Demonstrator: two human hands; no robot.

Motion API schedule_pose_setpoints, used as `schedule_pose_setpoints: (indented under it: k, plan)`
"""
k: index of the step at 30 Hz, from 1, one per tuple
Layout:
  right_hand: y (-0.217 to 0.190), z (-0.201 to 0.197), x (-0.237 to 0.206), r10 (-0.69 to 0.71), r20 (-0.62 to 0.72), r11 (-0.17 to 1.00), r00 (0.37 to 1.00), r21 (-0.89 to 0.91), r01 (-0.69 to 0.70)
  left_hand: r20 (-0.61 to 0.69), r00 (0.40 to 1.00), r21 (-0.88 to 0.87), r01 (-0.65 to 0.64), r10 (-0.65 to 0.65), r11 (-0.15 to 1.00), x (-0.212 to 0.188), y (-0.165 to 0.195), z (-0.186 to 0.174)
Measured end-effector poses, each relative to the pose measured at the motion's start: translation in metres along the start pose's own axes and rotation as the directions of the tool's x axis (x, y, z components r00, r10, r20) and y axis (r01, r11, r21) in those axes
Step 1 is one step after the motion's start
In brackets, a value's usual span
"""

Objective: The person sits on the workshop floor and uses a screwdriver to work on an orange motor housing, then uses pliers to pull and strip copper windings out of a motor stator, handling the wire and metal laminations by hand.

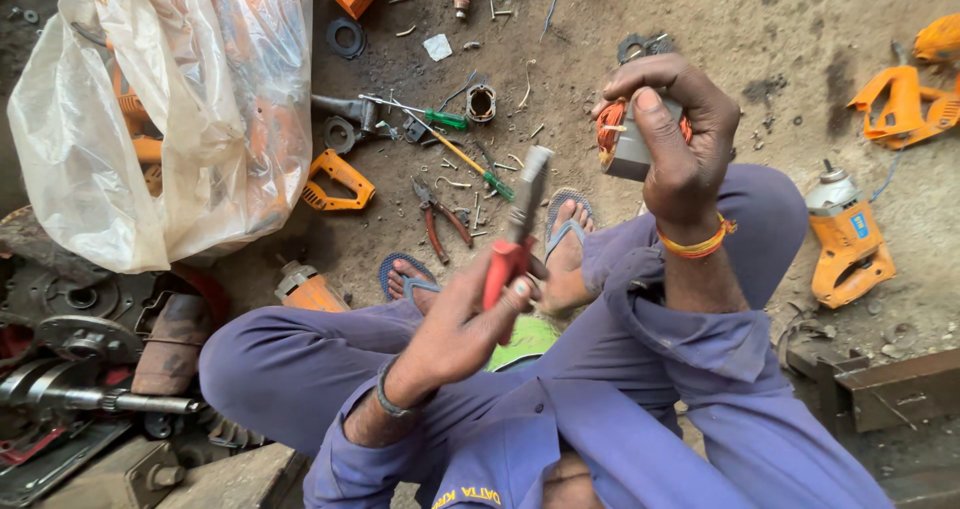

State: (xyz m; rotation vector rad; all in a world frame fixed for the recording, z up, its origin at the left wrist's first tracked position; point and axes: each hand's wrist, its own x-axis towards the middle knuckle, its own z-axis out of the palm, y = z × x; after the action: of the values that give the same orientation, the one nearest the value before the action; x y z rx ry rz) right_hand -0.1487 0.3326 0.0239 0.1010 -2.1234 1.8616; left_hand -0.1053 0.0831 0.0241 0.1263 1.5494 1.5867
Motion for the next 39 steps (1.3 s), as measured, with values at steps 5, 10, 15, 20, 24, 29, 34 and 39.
schedule_pose_setpoints:
  k: [5, 10, 15, 20, 24, 29, 34, 39]
  plan:
    - [-0.004, 0.016, -0.007, 0.008, 0.045, 0.997, 0.999, -0.08, -0.004, -0.308, 0.747, 0.344, -0.489, 0.589, 0.802, 0.024, -0.012, 0.001]
    - [-0.002, 0.043, -0.016, 0.071, 0.252, 0.985, 0.965, -0.167, -0.029, -0.408, 0.663, 0.346, -0.524, 0.628, 0.778, 0.026, -0.014, -0.009]
    - [0.004, 0.064, -0.024, 0.039, 0.316, 0.945, 0.948, -0.321, 0.068, -0.447, 0.594, 0.376, -0.554, 0.669, 0.743, 0.027, -0.015, -0.018]
    - [0.012, 0.074, -0.025, 0.052, 0.304, 0.933, 0.951, -0.356, 0.062, -0.504, 0.584, 0.35, -0.536, 0.637, 0.768, 0.031, -0.025, -0.023]
    - [0.018, 0.073, -0.019, 0.218, 0.224, 0.964, 0.95, -0.201, -0.174, -0.452, 0.481, 0.501, -0.56, 0.751, 0.66, 0.025, -0.024, -0.023]
    - [0.019, 0.061, -0.008, 0.558, 0.314, 0.628, 0.768, 0.445, -0.638, -0.505, 0.388, 0.563, -0.528, 0.771, 0.636, 0.019, -0.019, -0.038]
    - [0.018, 0.053, -0.004, 0.551, 0.457, 0.323, 0.698, 0.654, -0.684, -0.558, 0.753, 0.143, -0.327, 0.349, 0.934, 0.028, -0.017, -0.043]
    - [0.021, 0.054, -0.009, 0.512, 0.498, 0.344, 0.7, 0.628, -0.698, -0.493, 0.798, -0.044, -0.422, 0.348, 0.906, 0.031, -0.016, -0.031]
